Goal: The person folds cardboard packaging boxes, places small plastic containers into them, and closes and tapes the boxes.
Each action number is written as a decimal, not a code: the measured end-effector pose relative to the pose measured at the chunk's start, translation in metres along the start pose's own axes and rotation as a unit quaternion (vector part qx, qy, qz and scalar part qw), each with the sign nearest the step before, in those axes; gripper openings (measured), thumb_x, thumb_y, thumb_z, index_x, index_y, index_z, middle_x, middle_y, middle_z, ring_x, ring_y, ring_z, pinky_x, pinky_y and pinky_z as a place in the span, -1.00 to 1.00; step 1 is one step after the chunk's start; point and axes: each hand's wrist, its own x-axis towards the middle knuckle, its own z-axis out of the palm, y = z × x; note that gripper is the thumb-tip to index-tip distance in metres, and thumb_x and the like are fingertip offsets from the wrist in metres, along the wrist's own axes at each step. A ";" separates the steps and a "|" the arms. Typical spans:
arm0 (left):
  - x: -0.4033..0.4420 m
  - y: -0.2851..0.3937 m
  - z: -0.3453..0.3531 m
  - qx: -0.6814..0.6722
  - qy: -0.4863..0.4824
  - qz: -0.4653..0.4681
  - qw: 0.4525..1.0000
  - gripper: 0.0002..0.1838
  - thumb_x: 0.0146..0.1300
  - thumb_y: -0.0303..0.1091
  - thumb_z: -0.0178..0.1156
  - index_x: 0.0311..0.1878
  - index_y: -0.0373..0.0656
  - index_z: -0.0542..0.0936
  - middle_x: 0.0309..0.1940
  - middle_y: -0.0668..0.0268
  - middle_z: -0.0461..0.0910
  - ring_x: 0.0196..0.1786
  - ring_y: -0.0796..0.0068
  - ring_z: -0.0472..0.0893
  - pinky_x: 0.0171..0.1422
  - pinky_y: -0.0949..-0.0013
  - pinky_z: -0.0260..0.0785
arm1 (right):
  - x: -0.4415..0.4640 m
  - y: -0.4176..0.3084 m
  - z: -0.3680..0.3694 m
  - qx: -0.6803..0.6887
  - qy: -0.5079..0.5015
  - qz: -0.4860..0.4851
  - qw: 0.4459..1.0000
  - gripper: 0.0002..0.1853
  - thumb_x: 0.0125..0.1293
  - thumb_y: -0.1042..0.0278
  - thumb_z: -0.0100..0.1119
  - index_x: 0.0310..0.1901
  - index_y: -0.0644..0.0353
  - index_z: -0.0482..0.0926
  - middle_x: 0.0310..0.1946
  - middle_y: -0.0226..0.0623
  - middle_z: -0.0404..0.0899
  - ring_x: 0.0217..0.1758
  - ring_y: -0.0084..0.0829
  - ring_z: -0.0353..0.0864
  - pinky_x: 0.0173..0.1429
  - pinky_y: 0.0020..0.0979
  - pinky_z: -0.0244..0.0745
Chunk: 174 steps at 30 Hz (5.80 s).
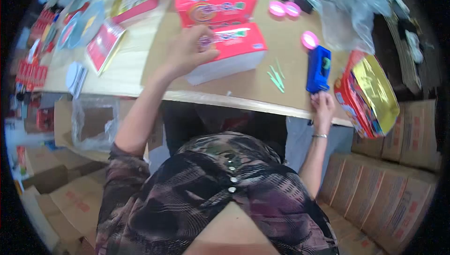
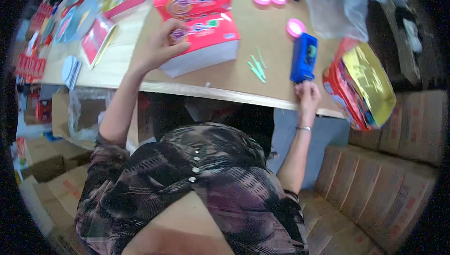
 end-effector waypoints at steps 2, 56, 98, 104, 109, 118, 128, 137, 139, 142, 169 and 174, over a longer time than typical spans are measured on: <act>0.000 -0.001 0.003 0.023 0.041 0.067 0.997 -0.63 -0.01 -0.18 0.37 -0.13 -0.05 0.56 -0.20 0.27 0.60 -0.12 0.27 0.54 0.03 0.22 0.35 | -0.005 -0.010 0.002 0.046 -0.009 0.023 0.999 -0.88 0.40 0.32 0.12 -0.24 0.17 0.52 -0.44 -0.39 0.53 -0.34 -0.55 0.59 -0.24 -0.59 0.51; -0.069 -0.003 -0.029 0.177 0.148 0.085 0.969 -0.26 -0.20 -0.24 0.34 0.18 -0.14 0.40 -0.13 0.09 0.45 -0.10 0.07 0.46 -0.01 0.15 0.29 | 0.014 -0.118 0.213 -0.077 -0.202 -0.082 0.973 -0.60 0.42 -0.02 0.01 0.02 0.13 0.55 -0.22 -0.37 0.57 -0.17 -0.58 0.53 -0.11 -0.56 0.35; -0.016 0.037 0.023 0.158 0.156 0.073 0.972 -0.59 0.09 -0.05 0.33 -0.15 -0.13 0.47 -0.20 0.26 0.53 -0.12 0.24 0.50 0.05 0.18 0.28 | -0.003 -0.117 0.188 -0.285 -0.263 -0.122 0.914 -0.53 0.37 0.03 0.05 0.17 0.16 0.52 -0.07 -0.17 0.65 -0.13 -0.31 0.60 -0.09 -0.36 0.46; -0.011 0.034 0.023 0.141 0.081 -0.003 0.987 -0.60 0.09 -0.03 0.31 -0.15 -0.08 0.48 -0.19 0.28 0.52 -0.12 0.24 0.48 0.06 0.17 0.25 | 0.011 -0.074 0.054 -0.231 0.043 -0.185 0.954 -0.78 0.32 0.36 0.17 -0.08 0.28 0.63 -0.24 -0.37 0.63 -0.34 -0.57 0.50 -0.23 -0.57 0.44; -0.010 0.035 0.024 0.141 0.077 0.008 0.987 -0.60 0.13 -0.01 0.28 -0.14 -0.08 0.47 -0.18 0.28 0.53 -0.12 0.26 0.48 0.05 0.16 0.26 | -0.032 -0.101 0.113 -0.342 -0.088 -0.374 0.857 -0.51 0.07 0.37 0.40 0.07 0.21 0.50 0.04 -0.22 0.48 -0.04 -0.37 0.50 0.04 -0.42 0.44; -0.004 0.028 0.021 0.123 0.033 -0.014 0.992 -0.56 0.19 0.05 0.22 -0.08 -0.11 0.45 -0.16 0.26 0.53 -0.10 0.24 0.48 0.03 0.17 0.30 | 0.009 -0.058 0.197 -0.256 -0.210 -0.491 0.806 -0.12 -0.12 0.35 0.52 0.30 0.03 0.26 0.24 -0.19 0.30 0.22 -0.18 0.41 0.24 -0.28 0.42; 0.000 0.030 0.019 0.127 0.005 0.018 0.992 -0.51 0.24 0.06 0.19 -0.06 -0.19 0.41 -0.22 0.16 0.52 -0.16 0.25 0.50 -0.06 0.24 0.35 | 0.027 -0.070 0.183 -0.286 -0.267 -0.486 0.781 -0.15 -0.10 0.43 0.48 0.29 -0.06 0.28 0.12 -0.27 0.38 0.05 -0.25 0.54 0.13 -0.30 0.52; -0.001 0.037 0.020 0.116 -0.008 0.010 0.993 -0.53 0.27 0.05 0.17 -0.08 -0.18 0.38 -0.30 0.16 0.50 -0.29 0.31 0.49 -0.15 0.28 0.35 | 0.032 -0.058 0.189 -0.309 -0.241 -0.517 0.761 -0.11 -0.09 0.39 0.48 0.32 -0.06 0.22 0.01 -0.28 0.39 -0.03 -0.27 0.56 0.00 -0.35 0.58; -0.002 0.039 0.019 0.109 -0.014 -0.004 0.994 -0.54 0.27 0.05 0.16 -0.09 -0.18 0.38 -0.33 0.18 0.49 -0.31 0.32 0.49 -0.17 0.29 0.35 | 0.026 -0.050 0.189 -0.291 -0.204 -0.538 0.764 -0.05 -0.13 0.35 0.51 0.34 -0.05 0.18 -0.01 -0.26 0.38 -0.08 -0.27 0.56 -0.07 -0.36 0.61; 0.000 0.036 0.021 0.114 -0.008 0.000 0.993 -0.54 0.28 0.05 0.16 -0.09 -0.17 0.37 -0.35 0.19 0.49 -0.33 0.33 0.49 -0.19 0.29 0.34 | 0.024 -0.048 0.189 -0.287 -0.186 -0.546 0.765 -0.01 -0.15 0.33 0.53 0.36 -0.04 0.16 -0.02 -0.24 0.37 -0.11 -0.26 0.55 -0.13 -0.36 0.62; 0.007 0.013 0.021 0.108 -0.009 0.020 0.994 -0.60 0.30 -0.03 0.16 -0.10 -0.19 0.37 -0.32 0.15 0.44 -0.26 0.34 0.47 -0.13 0.31 0.35 | 0.019 -0.023 0.198 -0.232 -0.165 -0.455 0.844 -0.07 -0.09 0.22 0.48 0.37 -0.16 0.20 -0.07 -0.29 0.40 -0.10 -0.32 0.53 -0.04 -0.36 0.53; 0.005 0.018 0.021 0.125 -0.006 0.023 0.992 -0.51 0.23 0.00 0.23 -0.08 -0.24 0.36 -0.32 0.11 0.46 -0.24 0.26 0.50 -0.09 0.25 0.37 | 0.011 -0.023 0.199 -0.237 -0.127 -0.447 0.853 -0.15 -0.04 0.20 0.46 0.33 -0.16 0.25 -0.11 -0.33 0.42 -0.17 -0.34 0.55 -0.12 -0.39 0.53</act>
